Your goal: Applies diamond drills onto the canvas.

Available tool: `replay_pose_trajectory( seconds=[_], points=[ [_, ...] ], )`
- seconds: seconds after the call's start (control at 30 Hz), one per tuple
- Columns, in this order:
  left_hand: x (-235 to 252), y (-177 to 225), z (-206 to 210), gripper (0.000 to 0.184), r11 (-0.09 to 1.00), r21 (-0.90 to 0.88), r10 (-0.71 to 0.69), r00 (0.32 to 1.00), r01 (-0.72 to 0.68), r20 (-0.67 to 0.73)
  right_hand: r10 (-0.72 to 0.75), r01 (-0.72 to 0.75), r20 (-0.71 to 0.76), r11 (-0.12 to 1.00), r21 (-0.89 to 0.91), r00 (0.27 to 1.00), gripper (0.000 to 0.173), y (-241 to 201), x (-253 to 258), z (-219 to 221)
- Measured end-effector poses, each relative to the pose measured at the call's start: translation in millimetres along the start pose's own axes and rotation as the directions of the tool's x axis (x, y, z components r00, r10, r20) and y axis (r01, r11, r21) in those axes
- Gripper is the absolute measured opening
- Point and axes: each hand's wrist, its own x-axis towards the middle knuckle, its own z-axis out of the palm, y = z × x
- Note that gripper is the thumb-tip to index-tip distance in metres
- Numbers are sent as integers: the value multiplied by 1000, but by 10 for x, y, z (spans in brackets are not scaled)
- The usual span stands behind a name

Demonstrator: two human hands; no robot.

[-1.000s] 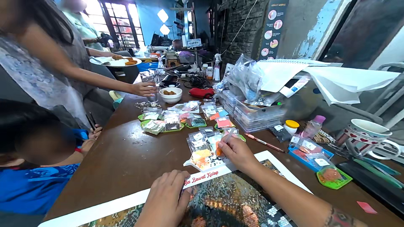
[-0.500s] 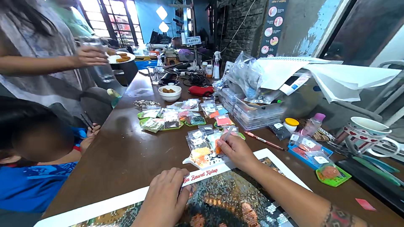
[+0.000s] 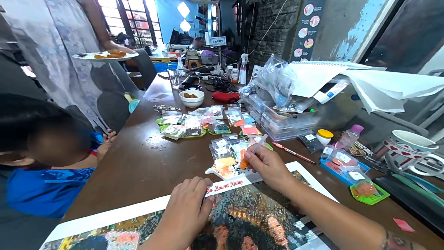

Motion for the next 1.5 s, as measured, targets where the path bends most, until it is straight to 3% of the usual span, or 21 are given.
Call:
replay_pose_trajectory(
  seconds=[0.27,0.43,0.6,1.03,1.5],
  points=[
    [12,23,-25,37,1000,2,-17,999,17,41,-59,44,130,993,112,990,26,-187,-455,16],
    [13,26,-30,37,1000,20,-22,999,21,48,-231,219,70,964,150,970,31,-61,-640,168],
    [26,49,-72,37,999,5,-46,994,46,103,-313,302,46,939,161,949,31,35,-677,243],
    [37,53,-84,37,998,10,-56,991,55,123,-311,297,79,944,145,947,30,59,-692,272],
    [15,32,-31,35,999,25,-30,998,29,56,-331,318,86,938,134,940,33,74,-694,276]
  ],
)
